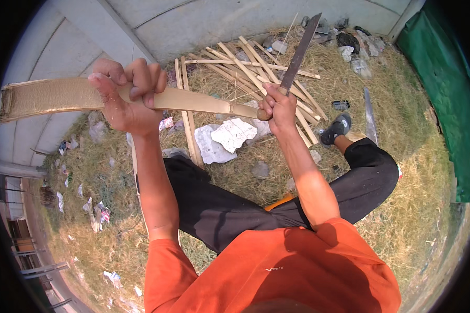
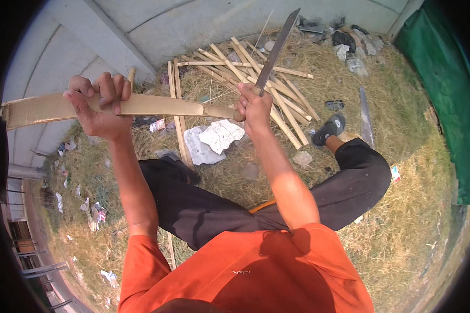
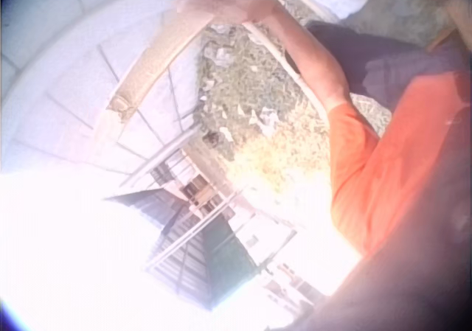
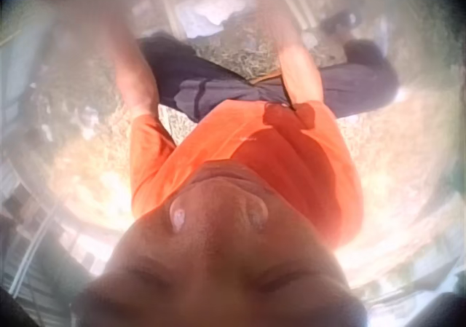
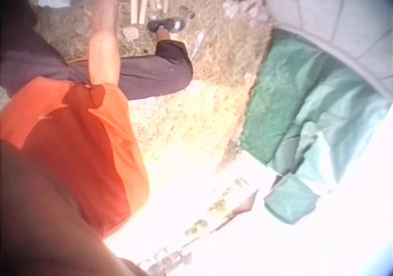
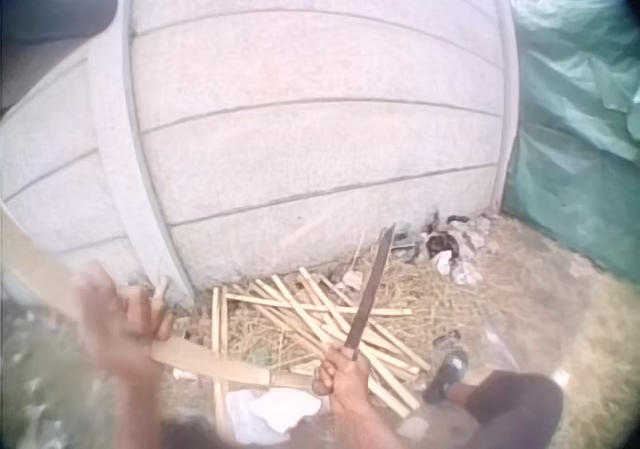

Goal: The person sits cross-legged on the ground and uses a knife to sharpen the ends of bamboo sticks. They repeatedly pick up sticks, shave the ends to a point, and place them aside.

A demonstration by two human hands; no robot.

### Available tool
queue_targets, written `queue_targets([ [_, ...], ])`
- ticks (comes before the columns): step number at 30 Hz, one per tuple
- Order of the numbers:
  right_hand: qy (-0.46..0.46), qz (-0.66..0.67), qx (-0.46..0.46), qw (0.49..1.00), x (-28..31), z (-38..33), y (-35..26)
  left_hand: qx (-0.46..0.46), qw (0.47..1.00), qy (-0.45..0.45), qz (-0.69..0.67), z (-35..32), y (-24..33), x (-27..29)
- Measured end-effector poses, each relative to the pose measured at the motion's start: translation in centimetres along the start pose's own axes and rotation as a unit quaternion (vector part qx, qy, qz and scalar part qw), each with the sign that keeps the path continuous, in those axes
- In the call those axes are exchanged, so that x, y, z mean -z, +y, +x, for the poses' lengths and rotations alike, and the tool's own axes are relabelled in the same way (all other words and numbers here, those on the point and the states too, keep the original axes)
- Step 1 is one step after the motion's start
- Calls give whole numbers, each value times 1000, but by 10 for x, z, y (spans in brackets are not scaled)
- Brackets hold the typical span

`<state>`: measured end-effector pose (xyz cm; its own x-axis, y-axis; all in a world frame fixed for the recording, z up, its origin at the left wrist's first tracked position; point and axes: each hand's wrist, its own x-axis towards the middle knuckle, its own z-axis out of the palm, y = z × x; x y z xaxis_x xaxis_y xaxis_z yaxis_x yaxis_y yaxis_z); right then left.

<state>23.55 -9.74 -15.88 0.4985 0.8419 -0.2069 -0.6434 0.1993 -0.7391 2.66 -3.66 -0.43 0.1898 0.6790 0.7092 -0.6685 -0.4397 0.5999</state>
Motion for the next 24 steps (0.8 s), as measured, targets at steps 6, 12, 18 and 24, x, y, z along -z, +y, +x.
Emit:
queue_targets([
  [6,242,43,30,969,144,58,-46,-38,992,-62,106,5,24,35],
  [12,188,-242,26,951,124,-11,-73,-25,999,-44,4,4,18,30],
  [18,-60,-339,-51,937,46,-105,-34,26,992,-113,47,-3,-16,22],
  [24,-147,-349,12,926,21,-158,-3,49,992,-115,19,-5,-21,11],
])
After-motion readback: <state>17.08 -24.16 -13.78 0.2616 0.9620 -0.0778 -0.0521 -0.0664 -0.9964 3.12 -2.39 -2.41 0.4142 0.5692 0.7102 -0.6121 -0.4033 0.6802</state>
